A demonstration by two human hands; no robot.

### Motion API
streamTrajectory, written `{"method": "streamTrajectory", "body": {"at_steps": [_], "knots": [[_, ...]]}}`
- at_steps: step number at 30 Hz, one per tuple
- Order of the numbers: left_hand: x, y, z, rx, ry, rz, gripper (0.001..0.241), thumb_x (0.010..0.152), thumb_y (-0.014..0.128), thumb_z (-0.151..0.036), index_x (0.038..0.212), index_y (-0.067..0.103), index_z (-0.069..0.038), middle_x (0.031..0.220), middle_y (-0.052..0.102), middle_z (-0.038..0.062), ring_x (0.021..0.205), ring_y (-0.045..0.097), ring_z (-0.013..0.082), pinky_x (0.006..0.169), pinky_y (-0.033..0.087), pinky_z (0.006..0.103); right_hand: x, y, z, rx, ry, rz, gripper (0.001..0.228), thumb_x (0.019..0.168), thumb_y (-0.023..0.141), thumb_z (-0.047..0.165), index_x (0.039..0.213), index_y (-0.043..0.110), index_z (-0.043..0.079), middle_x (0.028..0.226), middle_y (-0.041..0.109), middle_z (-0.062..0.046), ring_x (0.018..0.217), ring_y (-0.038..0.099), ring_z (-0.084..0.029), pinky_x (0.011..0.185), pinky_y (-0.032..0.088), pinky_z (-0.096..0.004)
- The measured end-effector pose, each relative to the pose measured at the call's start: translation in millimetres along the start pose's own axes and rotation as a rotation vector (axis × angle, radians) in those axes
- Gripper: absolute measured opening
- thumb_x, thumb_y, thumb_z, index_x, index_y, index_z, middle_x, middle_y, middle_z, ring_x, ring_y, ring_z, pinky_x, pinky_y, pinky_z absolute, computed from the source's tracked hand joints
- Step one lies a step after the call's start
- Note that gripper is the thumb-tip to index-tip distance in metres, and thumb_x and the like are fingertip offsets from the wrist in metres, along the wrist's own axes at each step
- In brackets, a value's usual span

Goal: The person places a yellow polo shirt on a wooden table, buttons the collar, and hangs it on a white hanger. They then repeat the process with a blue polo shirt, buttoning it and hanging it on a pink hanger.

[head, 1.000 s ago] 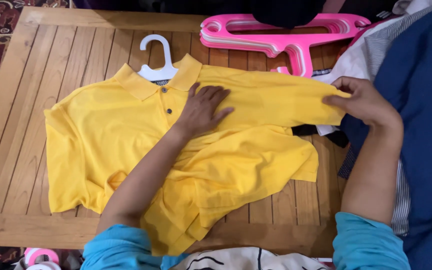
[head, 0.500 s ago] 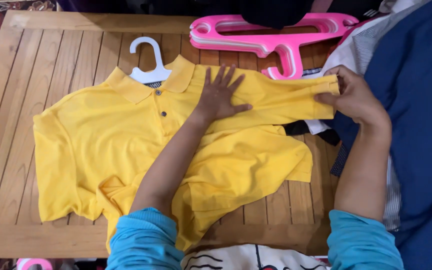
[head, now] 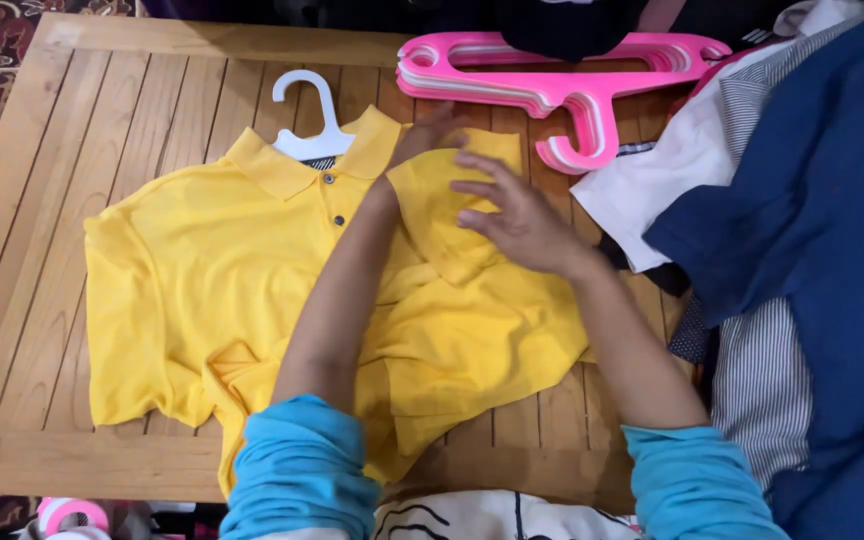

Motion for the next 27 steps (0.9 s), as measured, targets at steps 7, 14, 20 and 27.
{"method": "streamTrajectory", "body": {"at_steps": [7, 14, 20, 27], "knots": [[6, -58, 51, 0.608, 0.42, -0.178, 0.031, 0.096, 0.063, -0.051, 0.112, 0.079, -0.03, 0.107, 0.078, 0.004, 0.111, 0.07, 0.0322, 0.097, 0.054, 0.0464, -4, 12, -93, -0.751, 0.014, 0.133, 0.043, 0.1, 0.064, 0.021, 0.137, 0.062, 0.0, 0.15, 0.048, -0.029, 0.144, 0.04, -0.051, 0.121, 0.033, -0.058], [52, 6, 62, 1.125, 0.495, -0.099, 0.073, 0.086, 0.065, -0.068, 0.136, 0.065, -0.015, 0.125, 0.067, 0.01, 0.119, 0.063, 0.0331, 0.097, 0.052, 0.0502, -13, 22, -96, -0.914, 0.005, -0.003, 0.038, 0.099, 0.066, 0.037, 0.124, 0.068, 0.009, 0.129, 0.059, -0.016, 0.129, 0.054, -0.042, 0.111, 0.042, -0.054], [70, 55, 30, 0.958, 0.436, -0.001, 0.071, 0.091, 0.057, -0.066, 0.127, 0.07, -0.007, 0.122, 0.071, 0.018, 0.122, 0.065, 0.0401, 0.103, 0.05, 0.0568, -23, 0, -103, -1.146, 0.231, -0.075, 0.039, 0.096, 0.062, 0.048, 0.108, 0.069, 0.012, 0.113, 0.055, -0.007, 0.115, 0.053, -0.031, 0.095, 0.048, -0.048], [99, 63, 35, 0.452, 0.571, -0.461, 0.046, 0.101, 0.042, -0.049, 0.113, 0.068, -0.013, 0.098, 0.079, 0.014, 0.088, 0.073, 0.0424, 0.07, 0.054, 0.0525, -27, -20, -61, -1.133, 0.718, 0.09, 0.059, 0.099, 0.053, 0.049, 0.132, 0.052, 0.0, 0.134, 0.05, -0.024, 0.114, 0.06, -0.05, 0.096, 0.048, -0.059]]}}
Point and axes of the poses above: each hand's wrist, its own x-axis towards the middle knuckle, its own y-axis out of the palm, z = x × y, the point moved 2 cm from there along x, towards the middle knuckle
